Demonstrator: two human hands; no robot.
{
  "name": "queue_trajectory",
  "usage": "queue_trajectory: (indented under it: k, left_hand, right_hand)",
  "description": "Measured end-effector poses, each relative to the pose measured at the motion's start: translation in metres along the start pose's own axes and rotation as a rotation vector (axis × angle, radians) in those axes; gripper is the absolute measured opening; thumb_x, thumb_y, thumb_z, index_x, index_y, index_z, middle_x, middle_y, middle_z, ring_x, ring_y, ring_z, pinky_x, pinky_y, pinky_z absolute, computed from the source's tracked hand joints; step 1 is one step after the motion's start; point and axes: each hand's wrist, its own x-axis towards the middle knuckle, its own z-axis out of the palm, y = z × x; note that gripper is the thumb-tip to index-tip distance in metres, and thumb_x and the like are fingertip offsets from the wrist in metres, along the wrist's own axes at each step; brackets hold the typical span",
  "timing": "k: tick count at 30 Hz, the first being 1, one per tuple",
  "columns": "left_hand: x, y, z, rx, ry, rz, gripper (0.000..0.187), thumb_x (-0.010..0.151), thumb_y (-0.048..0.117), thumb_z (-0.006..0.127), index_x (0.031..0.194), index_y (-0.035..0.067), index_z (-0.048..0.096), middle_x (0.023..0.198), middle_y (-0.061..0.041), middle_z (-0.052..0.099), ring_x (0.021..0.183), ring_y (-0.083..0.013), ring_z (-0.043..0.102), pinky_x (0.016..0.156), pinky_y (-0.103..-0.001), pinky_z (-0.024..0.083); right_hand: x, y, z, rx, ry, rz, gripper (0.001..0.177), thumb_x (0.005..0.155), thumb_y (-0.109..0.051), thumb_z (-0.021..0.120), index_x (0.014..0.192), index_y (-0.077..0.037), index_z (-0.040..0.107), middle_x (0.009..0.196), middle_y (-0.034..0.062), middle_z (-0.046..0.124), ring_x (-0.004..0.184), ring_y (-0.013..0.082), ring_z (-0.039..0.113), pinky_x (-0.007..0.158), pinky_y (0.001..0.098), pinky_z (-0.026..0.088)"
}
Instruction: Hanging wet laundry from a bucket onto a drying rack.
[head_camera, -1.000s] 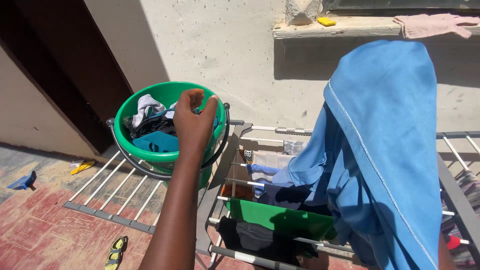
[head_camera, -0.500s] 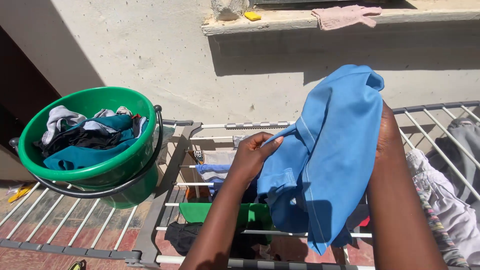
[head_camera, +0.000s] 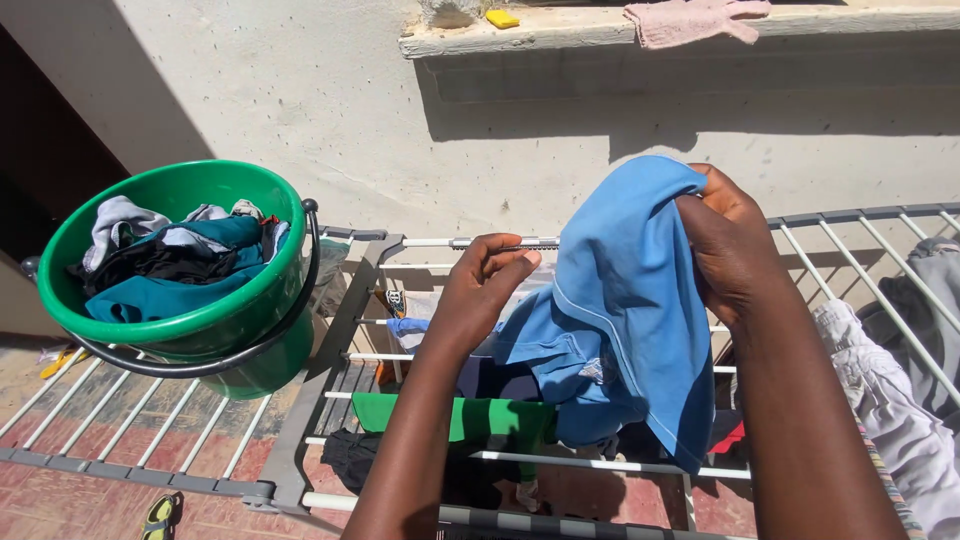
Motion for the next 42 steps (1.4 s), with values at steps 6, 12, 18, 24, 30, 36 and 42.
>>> queue_trajectory:
  k: [6,12,18,24,30,36,42]
  left_hand:
    - [-0.020,0.028,0.018,-0.003,-0.161,0.055,0.085,0.071,0.061,0.075,0.142,0.016,0.060,0.112,-0.017,0.075,0.107,-0.0289,0.073,0.084,-0.047,0.058]
    - [-0.015,0.031,-0.020,-0.185,0.028,-0.023,0.051,0.086,0.052,0.071,0.108,0.006,0.076,0.080,-0.006,0.072,0.070,-0.0166,0.069,0.062,-0.032,0.057]
    - [-0.016,0.048,-0.065,-0.375,0.066,0.115,0.043,0.094,0.047,0.068,0.112,0.009,0.077,0.078,0.001,0.064,0.068,-0.0096,0.059,0.061,-0.028,0.051]
    - [-0.012,0.045,-0.079,-0.255,0.132,0.218,0.040,0.089,0.042,0.072,0.111,0.009,0.074,0.089,-0.006,0.075,0.077,-0.0146,0.073,0.072,-0.033,0.061]
    - [0.000,0.033,-0.148,-0.198,0.292,0.098,0.030,0.086,0.030,0.075,0.109,0.011,0.073,0.088,-0.009,0.076,0.074,-0.0177,0.074,0.071,-0.036,0.063]
    - [0.009,0.000,-0.191,-0.092,0.307,0.100,0.026,0.071,0.004,0.086,0.094,0.007,0.074,0.083,-0.005,0.076,0.073,-0.0133,0.071,0.070,-0.030,0.058]
    - [0.034,-0.008,-0.195,-0.013,0.411,0.336,0.021,0.071,-0.006,0.079,0.088,0.005,0.073,0.079,0.001,0.068,0.070,-0.0071,0.061,0.066,-0.024,0.050]
  right_hand:
    - [-0.007,0.005,0.053,-0.349,-0.346,-0.005,0.030,0.086,-0.006,0.069,0.115,-0.005,0.062,0.083,0.0046,0.077,0.076,0.0091,0.071,0.069,0.0239,0.057]
    - [-0.020,0.000,0.077,-0.564,-0.188,0.099,0.029,0.090,-0.013,0.080,0.116,-0.004,0.072,0.082,0.0043,0.070,0.066,0.0134,0.051,0.057,0.0310,0.038]
    - [-0.032,0.013,0.104,-0.702,-0.370,0.208,0.045,0.071,-0.036,0.083,0.111,-0.018,0.073,0.090,-0.0045,0.078,0.083,0.0120,0.072,0.076,0.0351,0.057]
    - [-0.030,0.091,0.124,-0.835,-0.558,0.258,0.040,0.082,-0.040,0.084,0.091,-0.002,0.076,0.081,0.0035,0.074,0.080,0.0131,0.065,0.082,0.0304,0.052]
    - [-0.023,0.084,0.096,-0.659,-0.260,0.118,0.029,0.092,-0.038,0.071,0.099,-0.009,0.076,0.081,-0.0016,0.067,0.076,0.0081,0.057,0.075,0.0281,0.047]
    - [-0.049,0.034,0.113,-0.549,0.179,0.178,0.032,0.096,-0.041,0.066,0.113,-0.014,0.070,0.087,0.0064,0.071,0.076,0.0169,0.062,0.071,0.0354,0.053]
    - [-0.045,0.027,0.096,-0.978,0.212,0.027,0.056,0.067,-0.006,0.083,0.120,-0.013,0.066,0.096,0.0072,0.074,0.085,0.0210,0.073,0.077,0.0380,0.057]
